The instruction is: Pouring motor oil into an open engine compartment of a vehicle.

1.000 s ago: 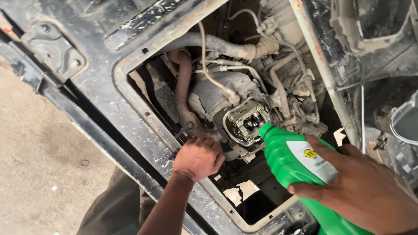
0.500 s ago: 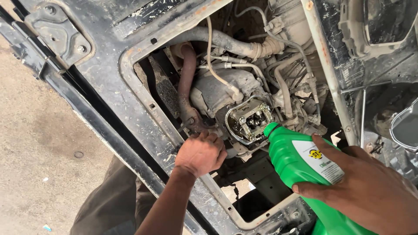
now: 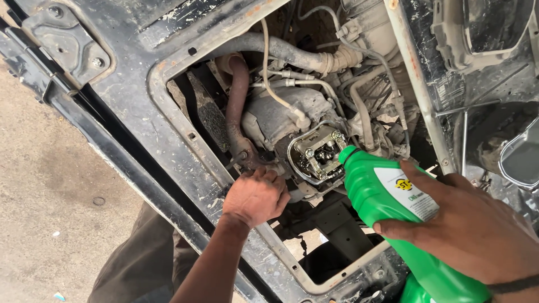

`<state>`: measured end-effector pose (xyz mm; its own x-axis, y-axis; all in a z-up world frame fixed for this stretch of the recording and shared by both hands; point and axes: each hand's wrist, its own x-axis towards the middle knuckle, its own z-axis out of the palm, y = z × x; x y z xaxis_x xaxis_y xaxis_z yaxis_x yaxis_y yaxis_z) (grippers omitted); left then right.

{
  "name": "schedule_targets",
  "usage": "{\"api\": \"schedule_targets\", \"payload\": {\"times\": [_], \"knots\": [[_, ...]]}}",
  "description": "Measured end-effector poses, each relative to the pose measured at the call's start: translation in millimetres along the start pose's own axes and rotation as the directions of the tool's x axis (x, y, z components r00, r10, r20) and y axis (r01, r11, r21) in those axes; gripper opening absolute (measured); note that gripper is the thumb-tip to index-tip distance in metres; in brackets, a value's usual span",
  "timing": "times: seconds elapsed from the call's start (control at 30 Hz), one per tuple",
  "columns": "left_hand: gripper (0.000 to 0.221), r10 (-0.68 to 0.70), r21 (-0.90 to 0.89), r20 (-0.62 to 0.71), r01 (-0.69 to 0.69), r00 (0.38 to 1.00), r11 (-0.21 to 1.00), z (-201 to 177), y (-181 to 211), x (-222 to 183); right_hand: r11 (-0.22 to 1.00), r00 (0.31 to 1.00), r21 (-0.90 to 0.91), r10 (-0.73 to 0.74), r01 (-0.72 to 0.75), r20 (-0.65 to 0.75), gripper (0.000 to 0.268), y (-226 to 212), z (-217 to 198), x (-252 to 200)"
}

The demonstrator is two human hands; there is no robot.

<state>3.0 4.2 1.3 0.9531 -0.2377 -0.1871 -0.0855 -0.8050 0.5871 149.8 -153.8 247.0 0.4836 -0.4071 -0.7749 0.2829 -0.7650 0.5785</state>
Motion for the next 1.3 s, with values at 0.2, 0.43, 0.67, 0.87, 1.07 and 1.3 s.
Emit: {"api": "schedule_targets", "payload": {"times": [0.2,0.43,0.67,0.87,1.07,1.3], "knots": [[0.031,-0.005,-0.012,-0.028,0.004,1.0,1.0,-1.4,1.2,0.7,0.998,0.994,0.014,-0.058,0.06,-0.092,0.13,7.1,5.3,9.0],[0.032,-0.008,0.001,-0.004,0.008,1.0,1.0,0.5,0.4,1.0,0.989,0.978,0.043,-0.135,0.144,-0.157,0.132,17.1,16.4,20.8],[0.033,-0.015,0.013,0.005,0.015,1.0,1.0,1.9,1.5,0.5,0.996,0.997,0.079,0.049,-0.044,-0.06,0.128,3.1,0.2,1.3],[0.032,-0.02,0.003,0.014,0.02,1.0,1.0,0.8,2.1,0.6,0.988,0.986,-0.099,-0.128,0.118,-0.105,0.108,7.1,4.9,8.7],[0.032,-0.02,0.002,-0.019,0.02,1.0,1.0,1.6,2.2,0.1,0.999,0.996,0.02,-0.026,0.028,-0.083,0.123,14.4,11.2,18.6],[0.031,-0.018,0.001,-0.047,0.018,0.999,1.0,2.1,2.6,-0.2,0.866,0.971,-0.445,-0.237,0.229,0.037,0.032,2.9,-7.8,0.1]]}}
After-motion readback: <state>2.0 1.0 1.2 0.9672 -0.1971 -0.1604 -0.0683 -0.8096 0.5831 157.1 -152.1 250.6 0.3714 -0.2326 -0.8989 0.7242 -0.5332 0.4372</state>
